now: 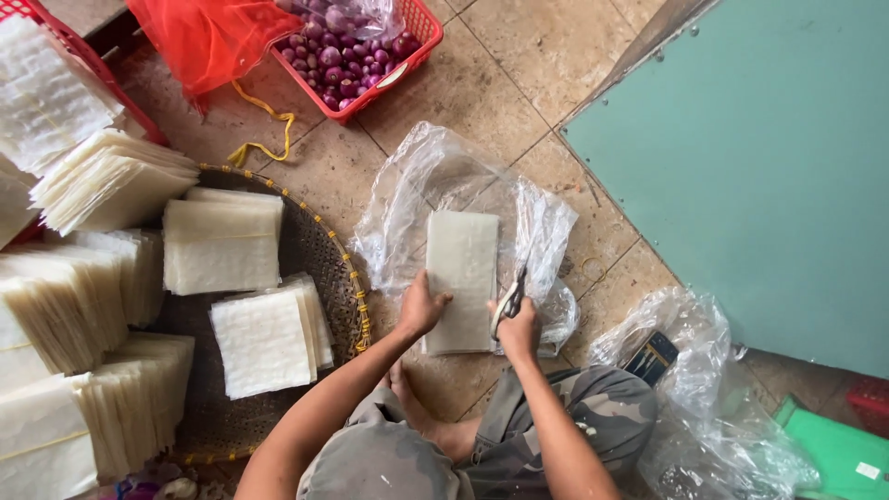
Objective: Cutting large sheets of rice paper into smaller squares using scissors and bundling them into stacks.
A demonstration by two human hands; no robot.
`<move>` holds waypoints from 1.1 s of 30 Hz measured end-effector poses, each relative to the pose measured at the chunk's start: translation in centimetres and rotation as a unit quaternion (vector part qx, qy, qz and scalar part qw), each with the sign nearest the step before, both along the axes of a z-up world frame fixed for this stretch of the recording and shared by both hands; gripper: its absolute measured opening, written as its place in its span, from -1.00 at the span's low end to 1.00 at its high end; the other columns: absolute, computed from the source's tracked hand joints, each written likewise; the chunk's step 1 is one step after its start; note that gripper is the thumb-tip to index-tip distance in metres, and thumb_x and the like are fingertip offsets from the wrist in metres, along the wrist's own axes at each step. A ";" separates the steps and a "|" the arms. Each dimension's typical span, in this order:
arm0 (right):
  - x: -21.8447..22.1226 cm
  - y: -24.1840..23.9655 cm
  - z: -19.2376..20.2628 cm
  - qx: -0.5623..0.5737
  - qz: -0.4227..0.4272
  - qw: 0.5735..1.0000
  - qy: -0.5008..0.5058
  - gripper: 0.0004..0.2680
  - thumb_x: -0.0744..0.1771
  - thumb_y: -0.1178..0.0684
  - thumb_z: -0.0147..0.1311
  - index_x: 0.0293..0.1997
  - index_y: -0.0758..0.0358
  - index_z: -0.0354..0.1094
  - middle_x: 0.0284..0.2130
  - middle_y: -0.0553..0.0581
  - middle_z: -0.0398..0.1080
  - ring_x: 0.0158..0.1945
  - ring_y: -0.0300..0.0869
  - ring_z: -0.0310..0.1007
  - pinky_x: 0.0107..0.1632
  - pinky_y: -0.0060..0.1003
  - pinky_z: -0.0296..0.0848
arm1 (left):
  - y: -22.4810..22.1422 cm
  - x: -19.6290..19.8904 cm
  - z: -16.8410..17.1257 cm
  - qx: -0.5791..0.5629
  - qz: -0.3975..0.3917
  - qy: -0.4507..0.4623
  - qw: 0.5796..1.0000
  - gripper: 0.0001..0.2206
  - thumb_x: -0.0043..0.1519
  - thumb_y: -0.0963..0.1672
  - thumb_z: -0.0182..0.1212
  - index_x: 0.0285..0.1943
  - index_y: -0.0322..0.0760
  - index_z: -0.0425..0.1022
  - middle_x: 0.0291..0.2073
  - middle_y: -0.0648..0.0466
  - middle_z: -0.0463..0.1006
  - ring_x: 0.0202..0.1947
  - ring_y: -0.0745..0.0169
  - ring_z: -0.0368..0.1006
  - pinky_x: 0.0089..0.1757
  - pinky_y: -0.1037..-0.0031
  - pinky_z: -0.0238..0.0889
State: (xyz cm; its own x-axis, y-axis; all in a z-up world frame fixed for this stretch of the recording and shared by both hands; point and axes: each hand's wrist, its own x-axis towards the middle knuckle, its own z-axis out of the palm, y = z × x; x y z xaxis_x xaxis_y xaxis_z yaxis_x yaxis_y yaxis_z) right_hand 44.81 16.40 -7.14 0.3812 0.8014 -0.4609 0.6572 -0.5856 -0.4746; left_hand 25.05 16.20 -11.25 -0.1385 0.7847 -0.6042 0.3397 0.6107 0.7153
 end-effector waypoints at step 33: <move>0.3 0.6 -1.0 -0.026 0.019 0.998 0.049 -0.74 0.15 -0.07 0.47 -0.33 0.08 0.41 -0.46 0.07 0.52 -0.24 0.04 0.59 -0.16 -0.17 0.45 | -2.4 -1.9 6.1 0.045 0.017 -0.080 0.996 -0.75 0.19 -0.11 0.37 -0.10 -0.39 0.47 -0.25 -0.28 0.62 -0.07 -0.34 0.58 -0.12 0.04 0.41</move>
State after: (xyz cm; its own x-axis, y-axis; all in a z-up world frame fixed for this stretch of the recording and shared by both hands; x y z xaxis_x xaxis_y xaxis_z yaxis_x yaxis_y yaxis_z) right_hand 45.13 17.05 -8.14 0.3019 0.7885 -0.5359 0.6323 -0.5863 -0.5064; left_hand 23.19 13.80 -5.18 -0.0744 0.8328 -0.5486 0.1969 0.5516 0.8106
